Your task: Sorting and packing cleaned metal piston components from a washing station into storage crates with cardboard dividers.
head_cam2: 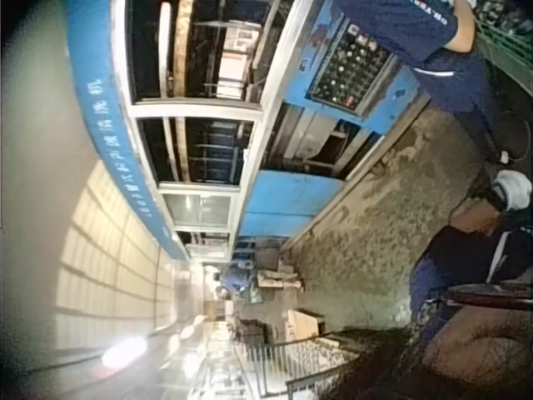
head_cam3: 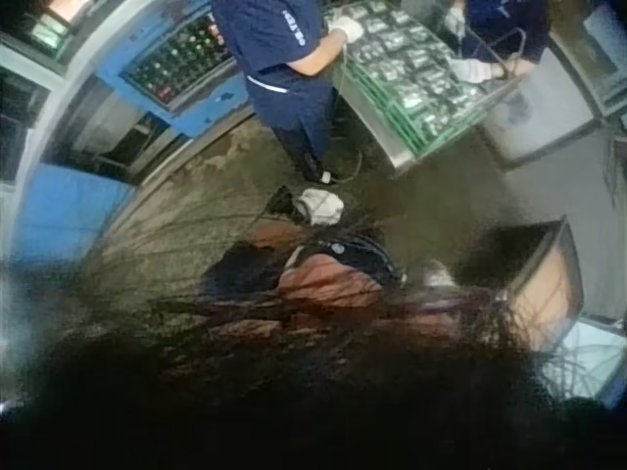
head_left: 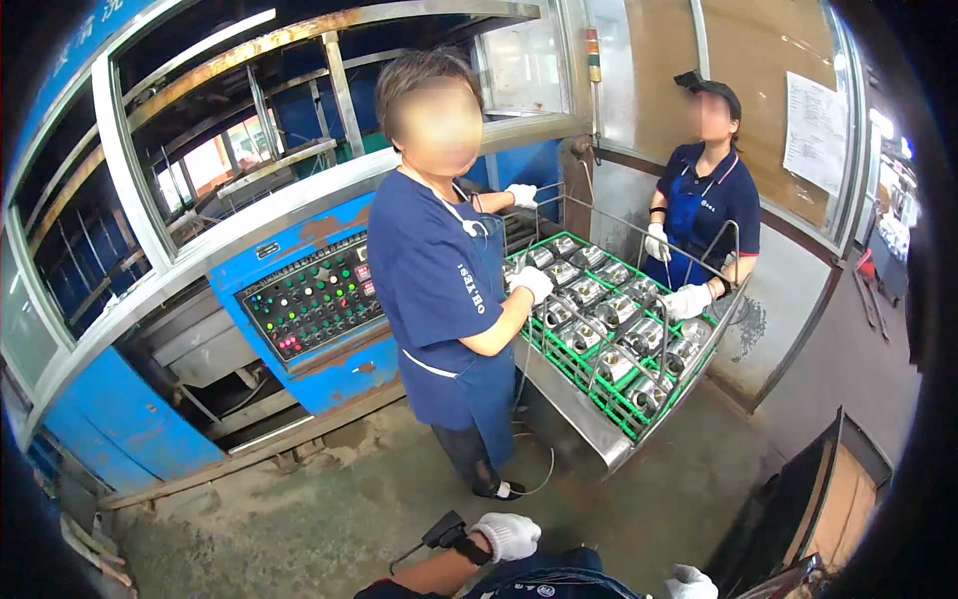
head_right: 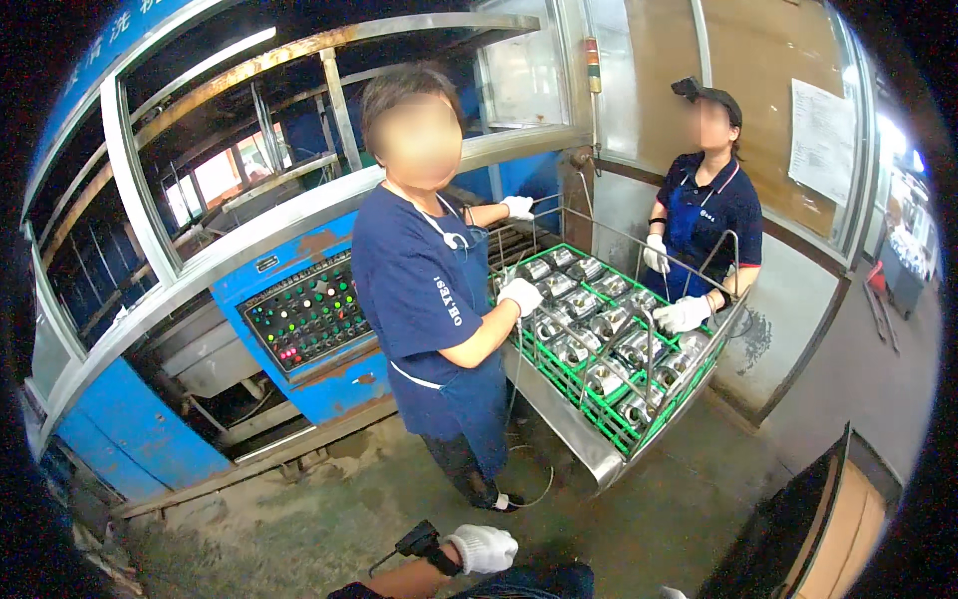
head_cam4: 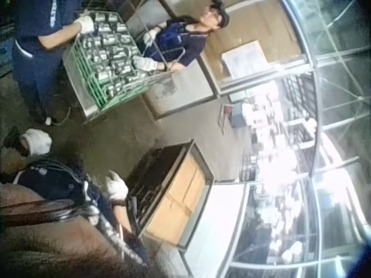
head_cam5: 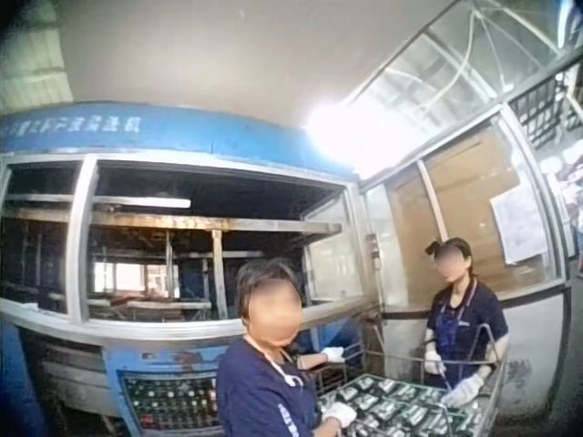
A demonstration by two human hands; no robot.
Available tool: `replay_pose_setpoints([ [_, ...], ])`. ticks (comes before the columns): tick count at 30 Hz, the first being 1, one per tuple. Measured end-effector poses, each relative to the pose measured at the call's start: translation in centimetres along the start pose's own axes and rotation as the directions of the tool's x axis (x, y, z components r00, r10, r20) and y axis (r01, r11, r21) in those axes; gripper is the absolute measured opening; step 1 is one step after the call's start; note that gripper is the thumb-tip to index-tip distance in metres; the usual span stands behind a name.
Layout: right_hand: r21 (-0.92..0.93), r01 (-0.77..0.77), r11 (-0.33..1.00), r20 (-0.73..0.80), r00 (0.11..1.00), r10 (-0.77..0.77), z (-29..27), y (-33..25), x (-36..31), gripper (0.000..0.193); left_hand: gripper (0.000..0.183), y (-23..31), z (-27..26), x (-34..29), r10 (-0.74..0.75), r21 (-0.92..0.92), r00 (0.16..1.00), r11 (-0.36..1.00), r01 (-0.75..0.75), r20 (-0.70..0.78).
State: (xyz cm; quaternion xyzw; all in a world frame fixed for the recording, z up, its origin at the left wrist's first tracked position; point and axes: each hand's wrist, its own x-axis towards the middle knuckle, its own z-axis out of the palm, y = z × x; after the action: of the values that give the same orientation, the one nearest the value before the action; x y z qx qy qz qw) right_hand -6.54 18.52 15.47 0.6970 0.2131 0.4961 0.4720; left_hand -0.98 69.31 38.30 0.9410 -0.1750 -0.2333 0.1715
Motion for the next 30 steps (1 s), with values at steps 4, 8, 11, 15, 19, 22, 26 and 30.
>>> replay_pose_setpoints([
  [4,0.126,-0.215,0.968,0.084,0.975,0.206,2.0,-1.3,4.8,0.061,0.028,0.3,1.3,-0.1,-0.024,-0.100,0.993,0.995,0.012,-0.117],
  [8,-0.013,-0.081,0.997,-0.335,0.939,0.072,5.9,1.5,9.9,0.073,0.029,1.7,2.3,0.3,-0.068,-0.145,0.939,0.989,0.020,-0.336],
  [11,-0.007,-0.194,0.981,-0.294,0.938,0.183,7.8,0.5,9.3,0.071,0.029,2.9,2.3,2.1,-0.131,-0.252,0.981,0.963,0.093,-0.140],
  [15,0.309,-0.783,0.540,0.715,0.565,0.411,4.8,1.4,13.0,0.060,0.029,4.2,2.7,2.3,-0.183,-0.306,0.958,0.946,0.110,-0.220],
  [19,-0.029,-0.300,0.953,-0.002,0.954,0.300,9.5,-1.8,7.4,0.062,0.030,5.5,1.7,3.1,-0.160,-0.321,0.935,0.946,0.053,-0.316],
  [22,0.409,-0.672,0.618,0.592,0.710,0.381,8.3,-5.1,4.8,0.079,0.030,6.1,0.7,3.6,-0.172,-0.287,0.931,0.955,0.077,-0.323],
  [26,0.223,-0.463,0.858,0.200,0.883,0.425,9.1,-3.1,6.5,0.075,0.046,6.9,-2.0,4.1,-0.195,-0.228,0.883,0.968,0.103,-0.428],
  [30,-0.304,-0.183,0.935,-0.627,0.777,-0.052,14.9,-1.2,0.8,0.061,0.073,9.5,-6.7,9.1,0.017,0.016,0.693,1.000,-0.008,-0.721],
])
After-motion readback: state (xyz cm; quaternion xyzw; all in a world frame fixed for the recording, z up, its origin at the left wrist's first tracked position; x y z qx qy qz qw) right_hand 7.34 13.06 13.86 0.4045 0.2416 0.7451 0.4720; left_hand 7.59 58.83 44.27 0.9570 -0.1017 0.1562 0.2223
